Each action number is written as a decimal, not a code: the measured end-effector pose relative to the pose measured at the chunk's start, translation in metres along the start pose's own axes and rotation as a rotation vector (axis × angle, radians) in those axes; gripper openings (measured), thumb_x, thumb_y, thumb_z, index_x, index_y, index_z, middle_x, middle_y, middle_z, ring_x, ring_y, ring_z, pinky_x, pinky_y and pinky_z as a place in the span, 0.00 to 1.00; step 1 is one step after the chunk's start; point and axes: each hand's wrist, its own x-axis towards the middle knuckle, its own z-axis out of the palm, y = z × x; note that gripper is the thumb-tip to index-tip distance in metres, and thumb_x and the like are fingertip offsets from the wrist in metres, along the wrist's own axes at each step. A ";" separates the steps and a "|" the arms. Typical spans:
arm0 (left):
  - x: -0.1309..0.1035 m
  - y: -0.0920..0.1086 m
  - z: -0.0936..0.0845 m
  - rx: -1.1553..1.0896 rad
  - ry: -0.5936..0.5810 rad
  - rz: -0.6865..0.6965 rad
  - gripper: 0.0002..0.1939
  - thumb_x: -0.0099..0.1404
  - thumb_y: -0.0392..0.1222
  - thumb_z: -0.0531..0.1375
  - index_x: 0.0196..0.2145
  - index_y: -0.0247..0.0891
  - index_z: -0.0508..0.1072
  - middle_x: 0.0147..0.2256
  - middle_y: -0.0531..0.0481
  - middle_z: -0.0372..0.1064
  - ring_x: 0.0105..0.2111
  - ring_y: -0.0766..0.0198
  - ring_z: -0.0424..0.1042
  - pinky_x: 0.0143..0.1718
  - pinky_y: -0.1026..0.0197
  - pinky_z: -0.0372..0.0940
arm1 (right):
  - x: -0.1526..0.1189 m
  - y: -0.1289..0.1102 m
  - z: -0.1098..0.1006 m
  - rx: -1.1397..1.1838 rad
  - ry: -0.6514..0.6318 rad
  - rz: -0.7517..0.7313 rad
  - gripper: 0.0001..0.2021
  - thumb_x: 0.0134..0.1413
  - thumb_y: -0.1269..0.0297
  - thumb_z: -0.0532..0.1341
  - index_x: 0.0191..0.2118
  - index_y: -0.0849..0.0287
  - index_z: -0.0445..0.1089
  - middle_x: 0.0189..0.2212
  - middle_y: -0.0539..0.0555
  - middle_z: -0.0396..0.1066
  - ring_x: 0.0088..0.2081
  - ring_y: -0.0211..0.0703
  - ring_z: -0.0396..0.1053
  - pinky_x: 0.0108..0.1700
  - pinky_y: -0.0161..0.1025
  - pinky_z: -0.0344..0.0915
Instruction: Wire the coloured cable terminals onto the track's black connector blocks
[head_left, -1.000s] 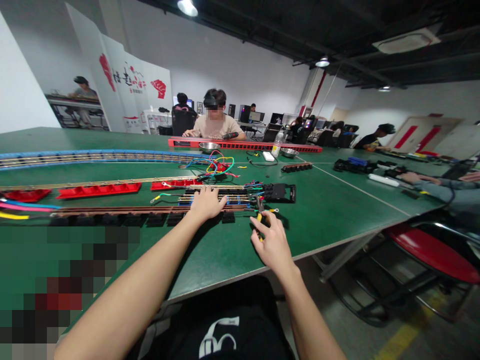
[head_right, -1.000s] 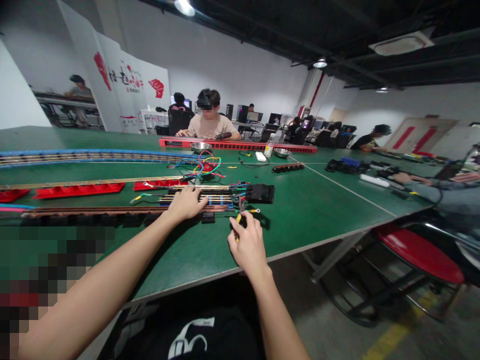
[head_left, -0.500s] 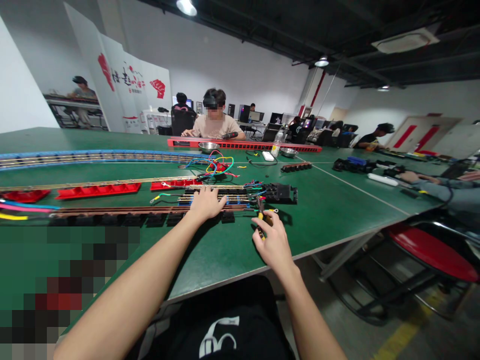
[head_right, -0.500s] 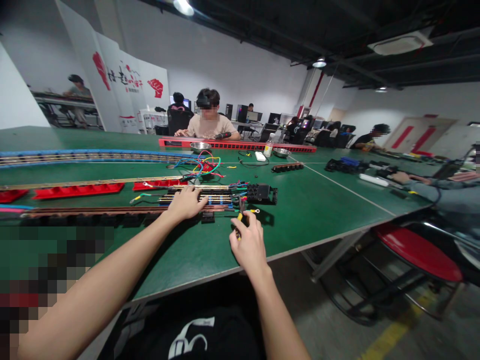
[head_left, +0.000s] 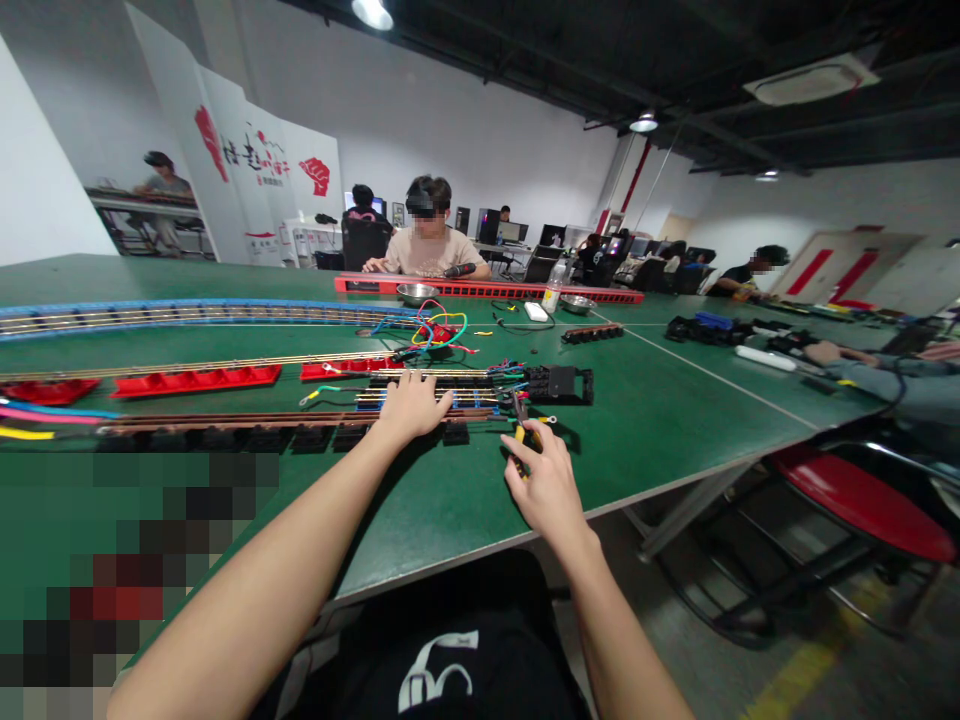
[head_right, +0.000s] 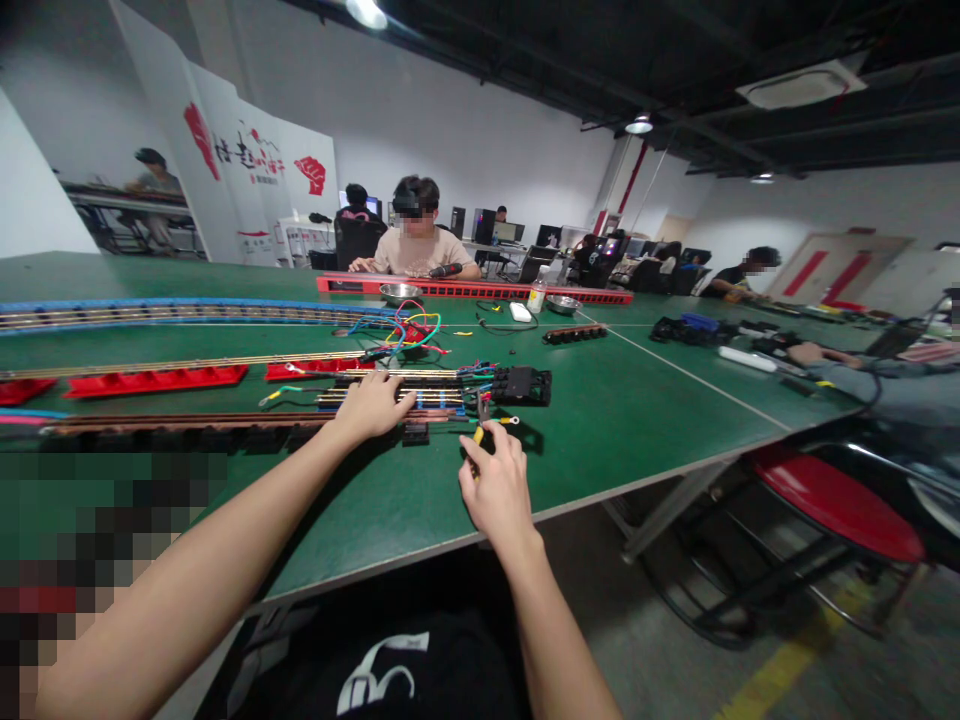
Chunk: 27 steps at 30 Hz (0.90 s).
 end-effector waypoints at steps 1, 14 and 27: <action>0.000 0.000 0.000 0.001 0.003 0.002 0.31 0.68 0.58 0.42 0.54 0.35 0.69 0.55 0.34 0.65 0.57 0.44 0.61 0.52 0.46 0.60 | 0.000 0.000 0.000 0.001 0.000 0.000 0.17 0.54 0.71 0.57 0.48 0.54 0.76 0.53 0.61 0.63 0.51 0.56 0.63 0.50 0.54 0.66; -0.001 0.000 0.000 0.005 0.002 0.008 0.31 0.68 0.58 0.42 0.54 0.35 0.69 0.55 0.34 0.65 0.56 0.44 0.61 0.51 0.46 0.60 | 0.004 0.003 0.002 0.180 0.087 0.058 0.13 0.52 0.69 0.59 0.42 0.55 0.77 0.49 0.60 0.65 0.47 0.51 0.68 0.51 0.50 0.68; 0.000 0.000 0.000 -0.004 -0.001 0.006 0.31 0.68 0.58 0.42 0.54 0.34 0.69 0.55 0.33 0.65 0.57 0.43 0.61 0.51 0.45 0.60 | 0.006 0.006 -0.002 0.321 0.115 0.132 0.12 0.55 0.66 0.58 0.41 0.55 0.77 0.46 0.59 0.67 0.47 0.48 0.70 0.51 0.46 0.67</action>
